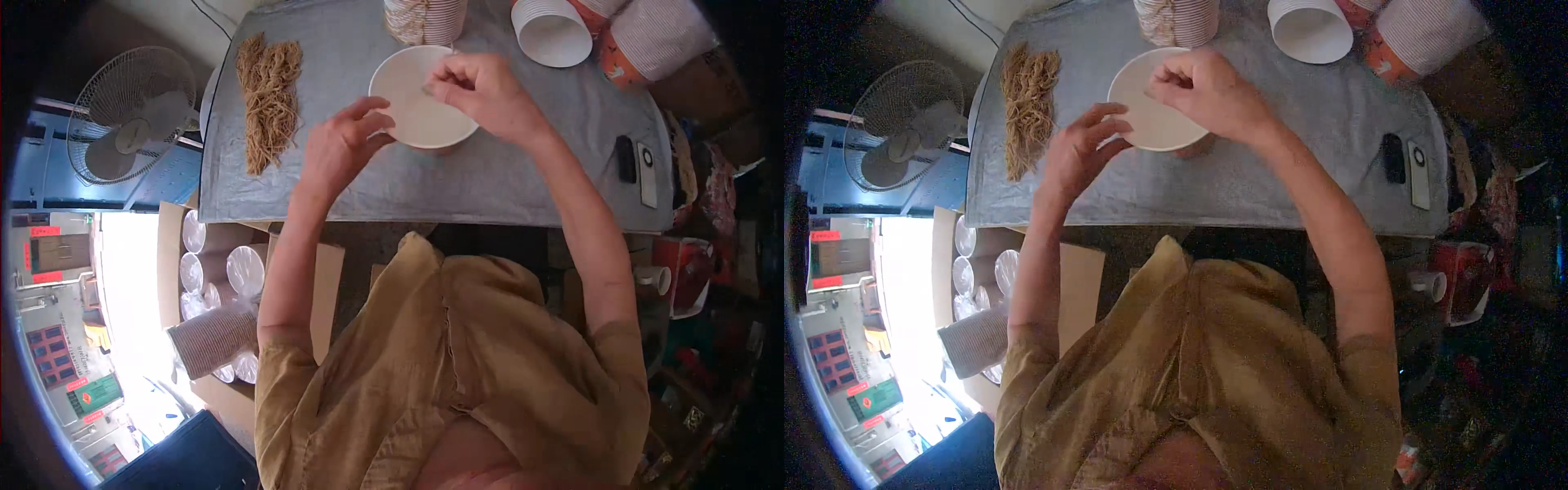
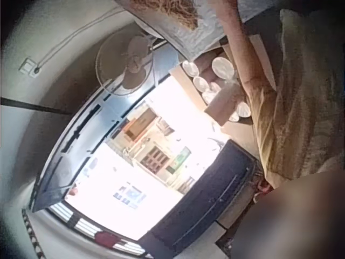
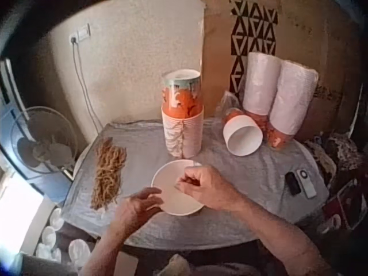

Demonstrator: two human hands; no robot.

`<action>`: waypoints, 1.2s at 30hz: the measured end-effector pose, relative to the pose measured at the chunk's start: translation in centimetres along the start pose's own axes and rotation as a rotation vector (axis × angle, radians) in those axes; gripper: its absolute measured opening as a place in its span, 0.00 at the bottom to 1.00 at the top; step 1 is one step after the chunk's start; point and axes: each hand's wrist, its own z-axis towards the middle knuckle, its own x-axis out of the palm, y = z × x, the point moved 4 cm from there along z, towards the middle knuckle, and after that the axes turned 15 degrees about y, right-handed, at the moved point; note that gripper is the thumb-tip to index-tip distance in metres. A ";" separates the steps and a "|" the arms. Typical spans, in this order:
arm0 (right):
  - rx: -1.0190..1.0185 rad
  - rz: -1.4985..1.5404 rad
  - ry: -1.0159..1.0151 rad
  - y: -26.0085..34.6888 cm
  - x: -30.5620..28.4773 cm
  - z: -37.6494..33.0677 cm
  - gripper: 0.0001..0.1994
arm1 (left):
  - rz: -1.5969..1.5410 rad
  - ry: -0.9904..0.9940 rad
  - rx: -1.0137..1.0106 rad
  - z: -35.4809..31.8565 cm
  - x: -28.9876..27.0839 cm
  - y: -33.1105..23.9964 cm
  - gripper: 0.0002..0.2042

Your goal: The person is tying string loops and placing them onto stacks of paper bowls for packaging.

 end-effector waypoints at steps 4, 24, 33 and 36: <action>0.132 -0.055 0.177 -2.0 1.6 -1.2 0.07 | -0.238 -0.006 0.090 -1.0 2.1 -1.3 0.06; 0.226 -0.283 0.330 0.7 5.4 -5.7 0.06 | -0.394 -0.095 -0.028 -6.3 6.7 -5.6 0.11; 0.266 -0.331 0.375 -0.1 6.3 -5.8 0.07 | -0.379 -0.080 0.000 -6.3 6.6 -5.6 0.10; 0.272 -0.329 0.375 -0.2 6.4 -5.9 0.07 | -0.398 -0.089 0.009 -6.5 6.8 -5.6 0.10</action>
